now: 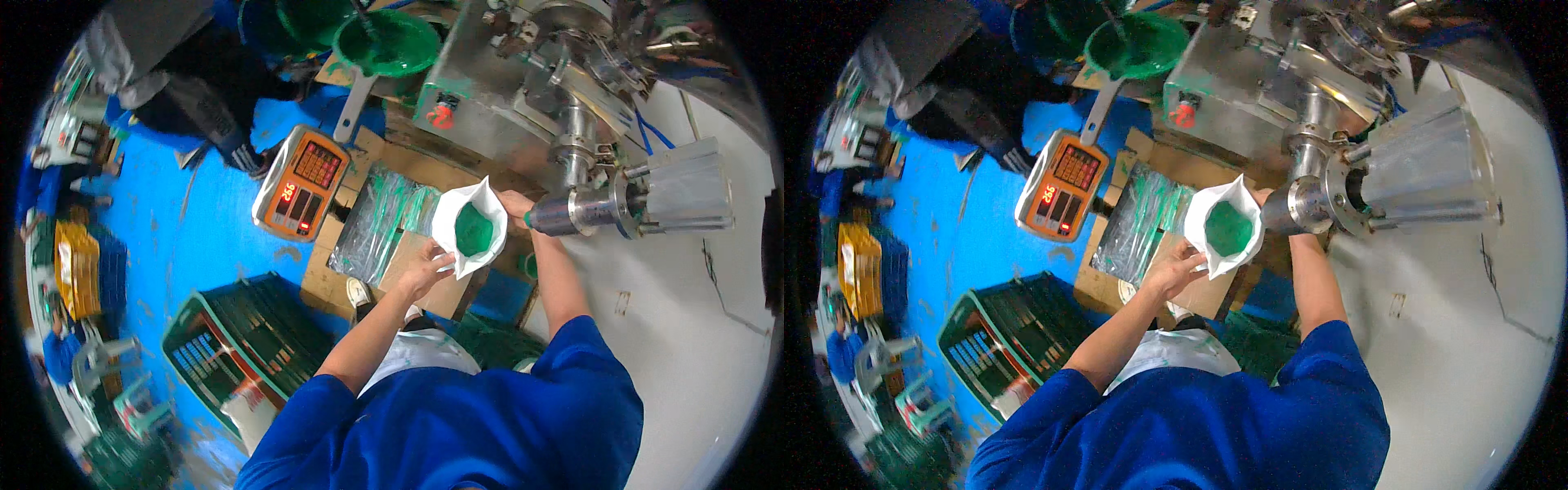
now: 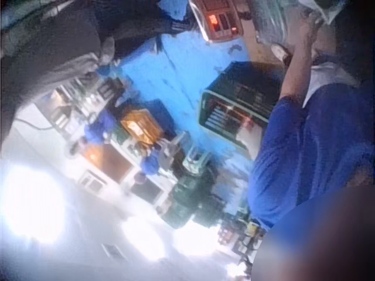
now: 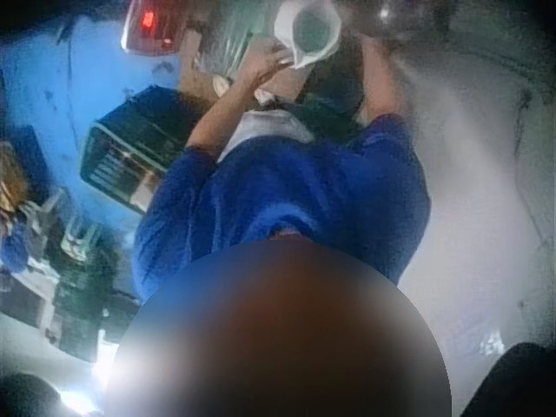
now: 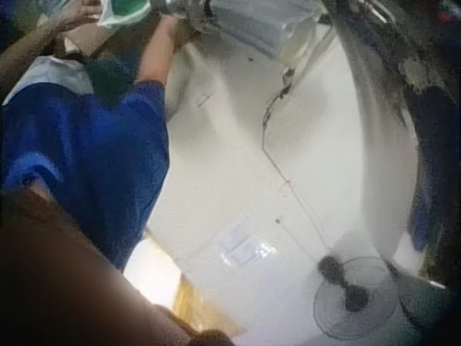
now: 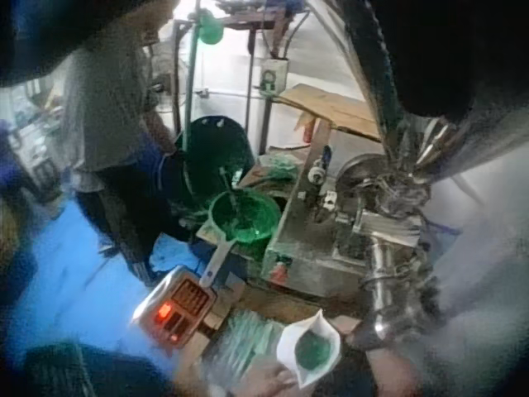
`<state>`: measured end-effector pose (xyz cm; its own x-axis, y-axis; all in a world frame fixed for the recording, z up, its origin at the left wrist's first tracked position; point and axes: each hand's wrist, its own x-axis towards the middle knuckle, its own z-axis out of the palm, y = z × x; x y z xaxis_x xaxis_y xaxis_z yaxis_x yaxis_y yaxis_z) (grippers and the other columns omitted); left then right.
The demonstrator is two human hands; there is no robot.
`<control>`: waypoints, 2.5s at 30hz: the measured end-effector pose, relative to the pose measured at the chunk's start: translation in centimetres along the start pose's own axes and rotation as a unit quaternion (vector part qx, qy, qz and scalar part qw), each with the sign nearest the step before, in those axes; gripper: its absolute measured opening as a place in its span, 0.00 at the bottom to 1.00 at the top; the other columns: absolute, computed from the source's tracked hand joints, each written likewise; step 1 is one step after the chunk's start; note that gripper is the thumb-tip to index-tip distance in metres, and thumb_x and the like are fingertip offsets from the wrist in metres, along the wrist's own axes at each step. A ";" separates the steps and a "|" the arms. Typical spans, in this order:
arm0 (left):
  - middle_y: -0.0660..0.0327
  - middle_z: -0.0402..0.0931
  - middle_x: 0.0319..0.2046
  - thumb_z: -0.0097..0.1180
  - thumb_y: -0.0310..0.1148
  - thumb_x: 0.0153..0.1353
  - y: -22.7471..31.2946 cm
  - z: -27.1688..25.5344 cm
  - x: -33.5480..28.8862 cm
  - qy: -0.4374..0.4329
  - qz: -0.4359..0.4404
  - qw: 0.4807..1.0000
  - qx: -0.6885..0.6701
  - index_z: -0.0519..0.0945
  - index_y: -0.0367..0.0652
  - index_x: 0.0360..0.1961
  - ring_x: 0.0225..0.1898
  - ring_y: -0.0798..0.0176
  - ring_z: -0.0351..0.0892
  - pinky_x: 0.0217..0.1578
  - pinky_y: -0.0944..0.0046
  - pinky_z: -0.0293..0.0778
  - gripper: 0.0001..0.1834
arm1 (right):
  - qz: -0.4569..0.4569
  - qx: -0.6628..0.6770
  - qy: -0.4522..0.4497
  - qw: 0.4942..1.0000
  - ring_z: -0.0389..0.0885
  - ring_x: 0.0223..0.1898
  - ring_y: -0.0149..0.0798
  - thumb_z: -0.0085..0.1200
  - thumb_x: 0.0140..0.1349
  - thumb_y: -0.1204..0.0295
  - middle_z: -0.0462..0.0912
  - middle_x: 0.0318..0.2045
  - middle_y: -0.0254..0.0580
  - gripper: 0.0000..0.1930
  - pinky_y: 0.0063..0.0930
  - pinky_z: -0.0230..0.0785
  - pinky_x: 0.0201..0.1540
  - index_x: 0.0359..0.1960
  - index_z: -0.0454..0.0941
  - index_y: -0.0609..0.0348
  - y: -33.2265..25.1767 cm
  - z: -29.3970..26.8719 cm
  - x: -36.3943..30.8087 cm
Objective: The person scoops green powder from a large blue drum into a white bag using a green scoop, places the bag on a digital scale, and then moves the filled bag into a green crate. The person repeats this process multiple times.
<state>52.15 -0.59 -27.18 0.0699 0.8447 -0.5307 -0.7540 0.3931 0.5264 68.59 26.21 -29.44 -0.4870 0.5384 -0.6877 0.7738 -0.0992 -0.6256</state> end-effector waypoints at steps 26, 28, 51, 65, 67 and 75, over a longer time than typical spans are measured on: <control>0.57 0.72 0.39 0.62 0.21 0.45 -2.5 -5.2 -48.8 0.391 0.491 0.777 -0.046 0.76 0.33 0.31 0.40 0.65 0.72 0.40 0.67 0.68 0.10 | -0.422 0.142 -0.267 0.855 0.66 0.30 0.22 0.54 0.56 0.80 0.69 0.27 0.27 0.06 0.17 0.60 0.34 0.27 0.69 0.58 -32.5 42.4 -29.2; 0.60 0.68 0.37 0.60 0.18 0.45 -4.8 -7.3 -51.1 0.402 0.568 0.717 -0.046 0.75 0.36 0.25 0.42 0.66 0.68 0.43 0.68 0.63 0.06 | -0.478 0.054 -0.302 0.823 0.65 0.30 0.22 0.55 0.55 0.78 0.67 0.26 0.26 0.05 0.18 0.59 0.33 0.29 0.70 0.61 -34.1 48.4 -29.9; 0.57 0.68 0.23 0.55 0.19 0.36 -14.8 -41.6 -62.1 0.805 0.146 0.532 0.220 0.67 0.35 0.26 0.26 0.56 0.65 0.34 0.58 0.67 0.13 | -0.628 -0.252 -0.141 0.723 0.78 0.35 0.58 0.50 0.51 0.75 0.70 0.39 0.53 0.16 0.46 0.74 0.33 0.42 0.64 0.54 -33.3 75.4 -21.8; 0.51 0.75 0.29 0.57 0.33 0.53 6.2 -24.3 -38.7 0.486 0.209 0.475 0.703 0.71 0.42 0.42 0.26 0.49 0.73 0.29 0.52 0.69 0.15 | 0.075 0.021 0.812 0.579 0.72 0.41 0.53 0.52 0.52 0.69 0.74 0.36 0.51 0.14 0.41 0.64 0.44 0.39 0.72 0.60 20.5 23.5 -28.7; 0.53 0.73 0.26 0.57 0.32 0.53 4.7 -18.2 -31.6 0.374 0.218 0.533 0.727 0.71 0.42 0.40 0.25 0.53 0.71 0.28 0.56 0.69 0.13 | 0.447 0.037 0.761 0.468 0.71 0.47 0.48 0.58 0.50 0.55 0.72 0.41 0.47 0.26 0.43 0.65 0.44 0.43 0.69 0.61 28.9 21.4 -35.3; 0.54 0.77 0.34 0.57 0.30 0.53 -7.2 1.6 -15.5 0.066 0.142 0.639 0.753 0.77 0.39 0.37 0.36 0.59 0.77 0.39 0.62 0.71 0.10 | 0.072 0.491 0.656 0.569 0.73 0.37 0.34 0.53 0.59 0.63 0.75 0.36 0.42 0.20 0.27 0.67 0.41 0.44 0.69 0.70 31.5 22.7 -40.8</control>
<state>57.54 -15.89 -21.65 -0.0615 0.9608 -0.2703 0.7671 0.2188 0.6030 103.59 -17.90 -29.42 0.7724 0.5633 -0.2935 -0.1452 -0.2933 -0.9449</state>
